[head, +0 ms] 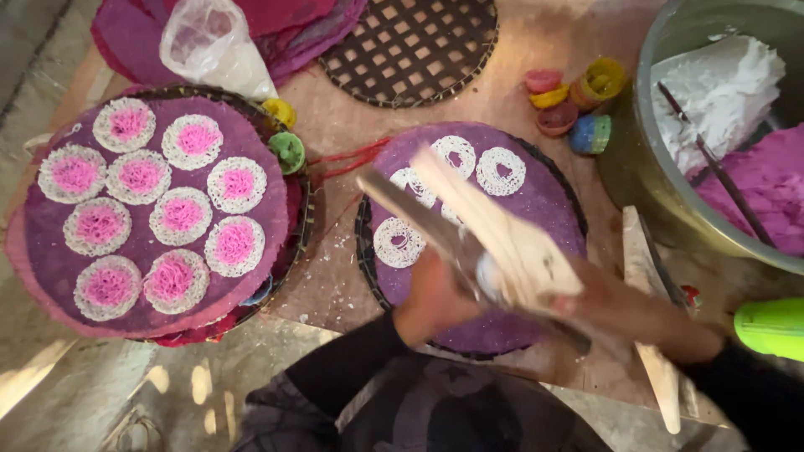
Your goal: The person applies patterns of white and pink paste onto circular purple bases using a wooden tool.
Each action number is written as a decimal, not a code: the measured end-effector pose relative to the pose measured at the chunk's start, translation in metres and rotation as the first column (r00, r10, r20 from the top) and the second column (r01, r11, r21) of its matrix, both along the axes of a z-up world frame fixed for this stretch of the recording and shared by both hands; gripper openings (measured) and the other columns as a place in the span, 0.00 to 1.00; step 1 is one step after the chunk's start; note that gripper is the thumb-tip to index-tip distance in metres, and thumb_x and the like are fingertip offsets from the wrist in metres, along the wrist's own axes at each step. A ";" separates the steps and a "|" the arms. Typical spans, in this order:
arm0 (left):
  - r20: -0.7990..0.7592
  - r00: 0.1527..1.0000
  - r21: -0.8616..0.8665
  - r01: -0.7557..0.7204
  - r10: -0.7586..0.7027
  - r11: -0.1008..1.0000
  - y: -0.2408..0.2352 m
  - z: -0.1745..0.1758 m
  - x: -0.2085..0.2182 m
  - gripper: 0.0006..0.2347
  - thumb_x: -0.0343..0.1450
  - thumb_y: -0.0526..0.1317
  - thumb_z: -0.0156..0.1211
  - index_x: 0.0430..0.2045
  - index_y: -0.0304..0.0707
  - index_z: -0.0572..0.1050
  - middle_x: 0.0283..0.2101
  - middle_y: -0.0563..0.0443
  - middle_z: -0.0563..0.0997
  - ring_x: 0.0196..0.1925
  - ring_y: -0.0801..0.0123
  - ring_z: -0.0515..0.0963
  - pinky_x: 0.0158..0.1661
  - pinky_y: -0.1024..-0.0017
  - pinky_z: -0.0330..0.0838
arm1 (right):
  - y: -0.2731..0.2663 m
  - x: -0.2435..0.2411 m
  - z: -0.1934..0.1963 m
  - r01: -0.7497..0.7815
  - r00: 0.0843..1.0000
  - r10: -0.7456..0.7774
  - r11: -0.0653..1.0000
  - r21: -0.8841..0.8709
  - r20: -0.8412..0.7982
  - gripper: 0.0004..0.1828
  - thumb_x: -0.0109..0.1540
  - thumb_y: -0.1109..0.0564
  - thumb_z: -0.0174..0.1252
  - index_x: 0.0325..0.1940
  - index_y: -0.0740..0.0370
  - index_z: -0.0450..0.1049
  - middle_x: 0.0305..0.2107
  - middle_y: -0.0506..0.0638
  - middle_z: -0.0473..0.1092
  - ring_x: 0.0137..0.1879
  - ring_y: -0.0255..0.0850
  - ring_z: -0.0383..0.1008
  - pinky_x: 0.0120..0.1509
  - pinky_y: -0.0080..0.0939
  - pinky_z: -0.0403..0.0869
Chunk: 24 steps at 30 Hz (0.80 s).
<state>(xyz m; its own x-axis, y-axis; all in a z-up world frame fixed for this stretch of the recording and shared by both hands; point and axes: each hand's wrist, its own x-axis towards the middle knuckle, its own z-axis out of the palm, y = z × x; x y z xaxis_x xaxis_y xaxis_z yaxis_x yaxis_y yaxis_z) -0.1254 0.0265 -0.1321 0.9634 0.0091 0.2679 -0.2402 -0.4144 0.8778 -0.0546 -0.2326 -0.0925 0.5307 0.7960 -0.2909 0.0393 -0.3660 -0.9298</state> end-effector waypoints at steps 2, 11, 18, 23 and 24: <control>0.157 0.964 0.141 0.195 -0.216 0.971 0.031 0.009 0.021 0.37 0.60 0.54 0.75 0.63 0.40 0.69 0.65 0.39 0.72 0.68 0.45 0.70 0.68 0.52 0.60 | -0.020 0.025 -0.005 -0.143 0.922 0.074 0.977 -0.158 -0.381 0.48 0.66 0.26 0.48 0.72 0.70 0.64 0.54 0.62 0.75 0.61 0.51 0.73 0.67 0.47 0.72; 0.769 0.555 -0.636 0.718 -0.317 -0.283 0.099 -0.007 0.102 0.40 0.74 0.74 0.32 0.66 0.38 0.67 0.61 0.45 0.76 0.69 0.54 0.71 0.67 0.53 0.65 | -0.017 0.078 0.006 -0.098 0.991 0.025 0.792 -0.603 -0.128 0.37 0.64 0.29 0.47 0.62 0.60 0.70 0.52 0.52 0.75 0.58 0.38 0.71 0.63 0.41 0.68; 0.530 0.814 -0.843 0.475 -0.240 -0.250 0.090 -0.047 0.096 0.21 0.78 0.57 0.42 0.20 0.44 0.62 0.27 0.53 0.72 0.37 0.65 0.70 0.45 0.64 0.64 | 0.016 0.082 -0.007 -0.131 0.974 -0.022 0.753 -0.645 -0.224 0.43 0.61 0.23 0.42 0.54 0.63 0.78 0.42 0.49 0.77 0.48 0.38 0.74 0.53 0.40 0.70; 0.391 0.904 -0.865 0.297 -0.171 -0.405 0.092 -0.074 0.098 0.20 0.78 0.55 0.44 0.18 0.46 0.61 0.20 0.53 0.67 0.27 0.65 0.66 0.40 0.64 0.63 | 0.023 0.084 -0.036 -0.104 0.993 0.113 0.705 -0.702 -0.035 0.46 0.60 0.23 0.40 0.42 0.68 0.81 0.29 0.53 0.78 0.38 0.41 0.77 0.43 0.44 0.75; 0.357 0.918 -0.886 0.273 -0.175 -0.375 0.094 -0.077 0.098 0.19 0.77 0.56 0.45 0.19 0.46 0.62 0.19 0.52 0.67 0.26 0.65 0.66 0.39 0.65 0.63 | 0.024 0.084 -0.039 -0.113 0.991 0.125 0.692 -0.712 -0.036 0.47 0.60 0.22 0.40 0.42 0.68 0.81 0.29 0.54 0.77 0.38 0.42 0.77 0.43 0.45 0.74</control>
